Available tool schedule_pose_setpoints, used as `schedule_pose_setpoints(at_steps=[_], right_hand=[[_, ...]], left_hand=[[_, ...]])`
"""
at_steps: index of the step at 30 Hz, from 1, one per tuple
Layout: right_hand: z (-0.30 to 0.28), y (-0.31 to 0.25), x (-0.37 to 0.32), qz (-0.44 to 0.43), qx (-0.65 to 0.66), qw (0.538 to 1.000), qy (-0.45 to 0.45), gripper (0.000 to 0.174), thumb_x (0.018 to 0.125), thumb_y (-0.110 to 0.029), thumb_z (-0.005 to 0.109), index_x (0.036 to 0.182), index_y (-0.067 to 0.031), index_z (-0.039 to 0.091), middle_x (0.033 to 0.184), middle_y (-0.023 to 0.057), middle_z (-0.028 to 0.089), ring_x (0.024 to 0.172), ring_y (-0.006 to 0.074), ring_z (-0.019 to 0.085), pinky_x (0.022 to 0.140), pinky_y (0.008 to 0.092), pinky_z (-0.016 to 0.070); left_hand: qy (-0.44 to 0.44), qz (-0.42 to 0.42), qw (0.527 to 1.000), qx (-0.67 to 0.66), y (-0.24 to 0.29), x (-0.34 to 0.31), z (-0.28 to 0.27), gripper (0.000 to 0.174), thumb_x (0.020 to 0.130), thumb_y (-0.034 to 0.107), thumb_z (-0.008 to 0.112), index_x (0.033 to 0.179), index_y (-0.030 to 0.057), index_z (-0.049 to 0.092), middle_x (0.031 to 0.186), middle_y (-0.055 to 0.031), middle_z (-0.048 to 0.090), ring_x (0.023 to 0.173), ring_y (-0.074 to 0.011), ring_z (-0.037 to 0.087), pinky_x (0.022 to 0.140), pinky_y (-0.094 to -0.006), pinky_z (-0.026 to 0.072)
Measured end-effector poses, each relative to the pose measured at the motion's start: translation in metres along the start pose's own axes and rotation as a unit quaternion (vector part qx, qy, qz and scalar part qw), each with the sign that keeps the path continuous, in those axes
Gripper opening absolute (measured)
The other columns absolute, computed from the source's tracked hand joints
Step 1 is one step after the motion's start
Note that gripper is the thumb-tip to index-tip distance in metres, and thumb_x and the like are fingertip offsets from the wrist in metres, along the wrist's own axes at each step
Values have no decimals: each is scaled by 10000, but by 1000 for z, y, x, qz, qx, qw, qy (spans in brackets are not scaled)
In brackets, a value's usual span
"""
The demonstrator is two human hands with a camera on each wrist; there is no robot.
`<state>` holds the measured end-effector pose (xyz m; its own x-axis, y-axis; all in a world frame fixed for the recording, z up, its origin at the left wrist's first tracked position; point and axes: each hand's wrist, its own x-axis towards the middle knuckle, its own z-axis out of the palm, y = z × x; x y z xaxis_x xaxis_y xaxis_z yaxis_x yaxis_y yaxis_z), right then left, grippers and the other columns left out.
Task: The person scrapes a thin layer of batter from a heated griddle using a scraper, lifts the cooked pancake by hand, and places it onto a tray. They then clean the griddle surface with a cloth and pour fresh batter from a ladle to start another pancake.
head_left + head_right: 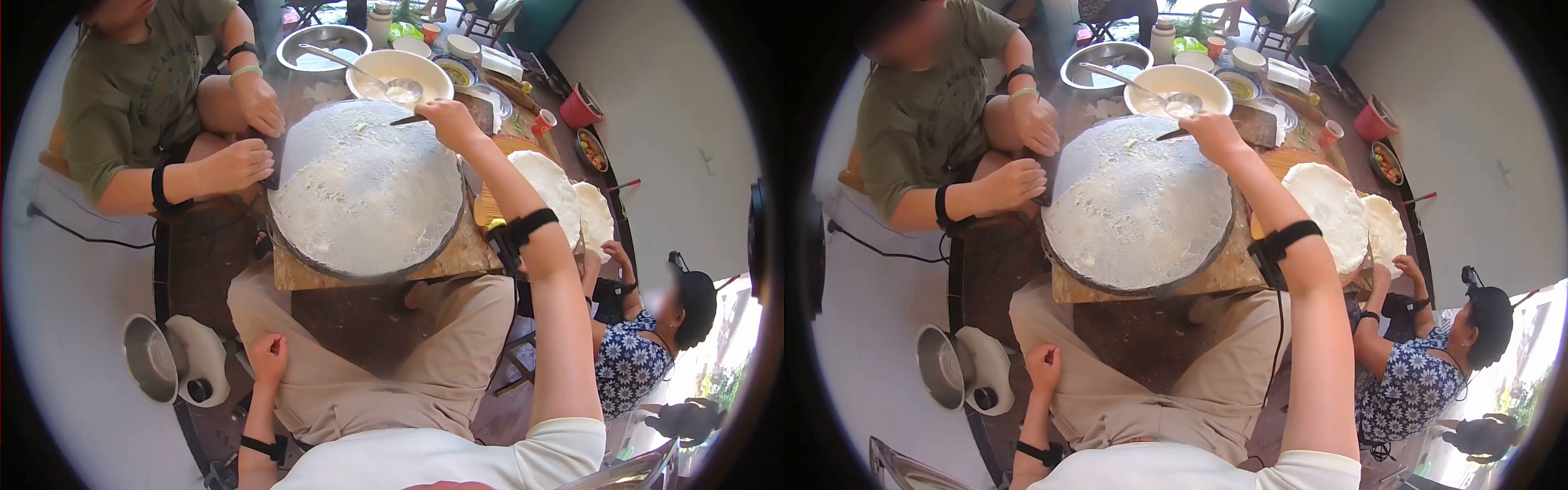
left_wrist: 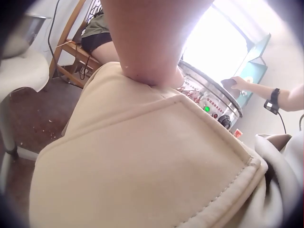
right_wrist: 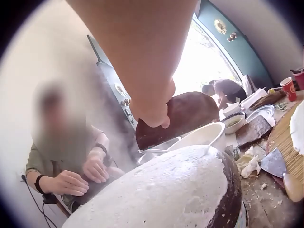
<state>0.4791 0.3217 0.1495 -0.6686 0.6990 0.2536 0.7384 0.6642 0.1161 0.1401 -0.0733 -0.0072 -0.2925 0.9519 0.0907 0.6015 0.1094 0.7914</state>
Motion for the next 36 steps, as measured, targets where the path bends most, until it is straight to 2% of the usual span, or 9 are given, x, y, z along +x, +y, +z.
schedule_pose_setpoints(at_steps=[2,5,7,11,20,25,31,34,36], right_hand=[[24,5,34,-27,19,999,-2,281,713,66,521,933,-98,583,836,89,613,889,262,592,731,357,469],[46,5,75,-84,7,996,-1,222,745,13,530,912,-121,586,854,62,623,916,247,591,773,347,472],[53,1,89,-131,-25,991,-14,178,770,-40,539,910,-137,590,854,46,626,926,227,592,777,329,480],[64,4,90,-165,-72,983,-31,145,771,-51,535,885,-117,597,842,41,623,908,206,593,762,314,488],[53,38,25,-133,-87,987,-38,97,742,-52,552,834,-75,573,793,41,612,869,199,590,724,305,490],[47,43,-33,-74,-98,992,-43,89,724,-46,557,810,-69,552,765,43,598,844,190,589,710,295,490],[35,17,-114,-27,-141,990,-10,58,718,-72,556,754,-85,511,724,27,566,753,177,580,638,266,483],[21,-18,-145,6,-139,987,-84,95,690,-47,554,770,-61,503,730,64,542,738,207,561,655,296,473],[10,-48,-159,15,-141,985,-98,108,676,-53,556,774,-65,512,715,55,535,728,195,560,616,281,465]], left_hand=[[-4,-6,1000,2,1,1,2,48,712,26,623,693,8,582,595,-74,536,508,-153,522,480,-252,411],[-12,-9,1000,12,1,-1,3,47,703,30,625,689,12,584,601,-73,542,507,-157,525,478,-253,411],[-19,-17,999,37,3,-1,4,48,699,35,627,686,16,585,606,-71,549,505,-159,527,477,-253,412],[-27,-23,999,39,8,9,7,44,709,45,624,694,19,592,605,-71,556,510,-161,538,482,-251,420],[-37,-9,998,48,14,16,7,56,721,54,622,699,14,590,600,-77,559,524,-159,544,493,-248,421],[-31,-6,998,56,9,11,7,67,721,67,627,698,16,591,600,-79,558,533,-167,541,500,-263,416],[-35,20,997,63,4,3,-1,81,735,78,632,708,9,598,606,-81,565,534,-166,536,502,-264,413],[-37,2,999,39,-4,1,-3,89,747,78,627,713,1,597,606,-80,567,538,-161,535,512,-265,416],[-27,1,999,29,-11,2,-3,92,754,76,622,718,-4,596,614,-81,569,541,-158,534,518,-268,418]])
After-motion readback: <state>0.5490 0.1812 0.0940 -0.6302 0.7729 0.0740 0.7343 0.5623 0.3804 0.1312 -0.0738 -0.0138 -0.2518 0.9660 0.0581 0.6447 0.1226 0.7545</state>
